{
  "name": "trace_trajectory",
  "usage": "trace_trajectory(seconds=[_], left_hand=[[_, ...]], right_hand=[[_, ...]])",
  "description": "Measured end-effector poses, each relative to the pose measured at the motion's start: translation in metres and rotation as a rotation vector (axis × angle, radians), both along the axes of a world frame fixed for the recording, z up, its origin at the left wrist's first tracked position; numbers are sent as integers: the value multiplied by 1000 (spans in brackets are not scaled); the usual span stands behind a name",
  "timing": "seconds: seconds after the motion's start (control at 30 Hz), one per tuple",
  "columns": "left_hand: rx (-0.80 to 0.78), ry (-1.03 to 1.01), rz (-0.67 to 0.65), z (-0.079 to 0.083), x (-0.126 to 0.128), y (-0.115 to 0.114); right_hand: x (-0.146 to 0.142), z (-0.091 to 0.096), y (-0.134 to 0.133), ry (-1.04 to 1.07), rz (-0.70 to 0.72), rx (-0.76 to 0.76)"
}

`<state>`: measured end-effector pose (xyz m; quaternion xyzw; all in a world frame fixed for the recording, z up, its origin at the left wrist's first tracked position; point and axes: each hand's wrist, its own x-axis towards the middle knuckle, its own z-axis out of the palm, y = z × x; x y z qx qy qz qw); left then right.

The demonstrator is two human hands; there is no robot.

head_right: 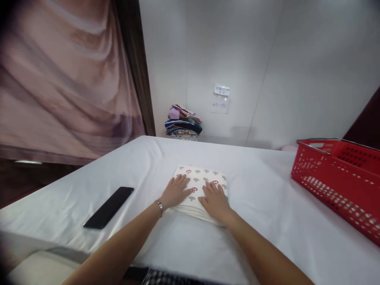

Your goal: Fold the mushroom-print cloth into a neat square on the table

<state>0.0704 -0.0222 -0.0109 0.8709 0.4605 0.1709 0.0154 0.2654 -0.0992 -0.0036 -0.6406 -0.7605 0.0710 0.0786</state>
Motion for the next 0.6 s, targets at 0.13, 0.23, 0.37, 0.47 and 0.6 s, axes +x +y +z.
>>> trace_trajectory(seconds=[0.13, 0.23, 0.37, 0.47, 0.6], left_hand=[[-142, 36, -5, 7, -1, 6], [-250, 56, -35, 10, -4, 10], [-280, 58, -35, 11, -5, 11], [-270, 60, -36, 11, -4, 9], [-264, 37, -35, 11, -1, 7]], right_hand=[[0, 17, 4, 45, 12, -94], [6, 31, 21, 69, 2, -95], [21, 26, 48, 22, -150, 33], [29, 6, 58, 12, -244, -3], [34, -7, 62, 56, -245, -38]])
